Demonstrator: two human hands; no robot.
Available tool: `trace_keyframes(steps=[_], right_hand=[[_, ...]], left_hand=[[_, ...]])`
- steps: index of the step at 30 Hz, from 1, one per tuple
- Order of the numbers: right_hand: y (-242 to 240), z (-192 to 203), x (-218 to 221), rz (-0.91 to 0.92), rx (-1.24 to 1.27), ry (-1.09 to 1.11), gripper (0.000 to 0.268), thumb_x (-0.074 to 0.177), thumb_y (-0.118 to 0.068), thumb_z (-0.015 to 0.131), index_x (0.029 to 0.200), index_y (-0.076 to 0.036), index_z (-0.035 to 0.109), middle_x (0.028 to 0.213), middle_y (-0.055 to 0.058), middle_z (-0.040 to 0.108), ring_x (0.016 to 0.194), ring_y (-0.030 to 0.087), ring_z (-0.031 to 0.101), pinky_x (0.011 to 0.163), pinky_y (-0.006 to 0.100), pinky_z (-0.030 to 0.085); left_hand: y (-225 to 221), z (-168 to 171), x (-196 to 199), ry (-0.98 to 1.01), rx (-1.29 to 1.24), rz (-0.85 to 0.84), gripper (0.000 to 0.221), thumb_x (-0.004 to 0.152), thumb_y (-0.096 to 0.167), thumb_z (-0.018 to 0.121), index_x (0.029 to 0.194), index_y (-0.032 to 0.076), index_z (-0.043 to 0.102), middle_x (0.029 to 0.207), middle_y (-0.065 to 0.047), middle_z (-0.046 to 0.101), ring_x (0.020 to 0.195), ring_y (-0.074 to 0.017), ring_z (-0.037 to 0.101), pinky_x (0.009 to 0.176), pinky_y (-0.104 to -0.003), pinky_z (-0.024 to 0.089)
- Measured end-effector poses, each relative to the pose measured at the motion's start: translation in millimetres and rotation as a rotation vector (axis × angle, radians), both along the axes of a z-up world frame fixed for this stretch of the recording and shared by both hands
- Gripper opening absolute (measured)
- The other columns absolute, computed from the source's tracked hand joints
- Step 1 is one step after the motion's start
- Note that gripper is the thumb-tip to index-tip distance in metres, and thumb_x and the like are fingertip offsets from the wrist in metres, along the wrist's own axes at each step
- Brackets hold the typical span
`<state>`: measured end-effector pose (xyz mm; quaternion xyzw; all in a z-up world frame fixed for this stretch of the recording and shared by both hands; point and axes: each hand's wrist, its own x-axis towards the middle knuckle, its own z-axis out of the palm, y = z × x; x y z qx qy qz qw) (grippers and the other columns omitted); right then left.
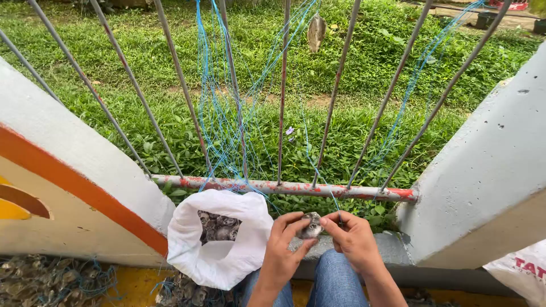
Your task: Stringing oyster shells onto blue plastic lines for aquaculture use.
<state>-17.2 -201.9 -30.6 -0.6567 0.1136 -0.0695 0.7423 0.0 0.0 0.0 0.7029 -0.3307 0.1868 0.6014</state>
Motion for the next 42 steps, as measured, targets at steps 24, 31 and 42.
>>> trace_keyframes(steps=[24,31,42], right_hand=[[25.3,6.4,-16.0,-0.116,-0.041,-0.522,0.018,0.092,0.008,0.065,0.109,0.006,0.070,0.107,0.011,0.066,0.099,0.023,0.075,0.087,0.036,0.062],[41.2,10.6,-17.2,-0.147,-0.254,-0.570,0.021,0.088,0.007,0.070,0.109,0.003,0.072,0.106,0.010,0.066,0.095,0.017,0.072,0.082,0.029,0.060],[59.6,-9.9,-23.6,0.042,-0.627,-0.314,0.008,0.085,-0.005,0.075,0.093,-0.004,0.078,0.086,0.004,0.070,0.069,0.012,0.068,0.059,0.026,0.052]], left_hand=[[-14.4,-59.5,29.3,1.020,-0.689,-0.471,0.025,0.097,0.012,0.064,0.118,-0.001,0.061,0.102,-0.014,0.075,0.085,-0.0230,0.076,0.067,-0.034,0.062],[-12.1,-56.2,23.0,0.964,-0.621,-0.443,0.023,0.098,0.014,0.065,0.115,-0.001,0.062,0.102,-0.013,0.075,0.084,-0.0200,0.075,0.066,-0.033,0.062],[2.1,-108.5,14.5,0.959,-0.547,-0.435,0.024,0.105,0.021,0.057,0.116,0.000,0.059,0.092,-0.007,0.069,0.073,-0.0127,0.065,0.061,-0.027,0.054]])
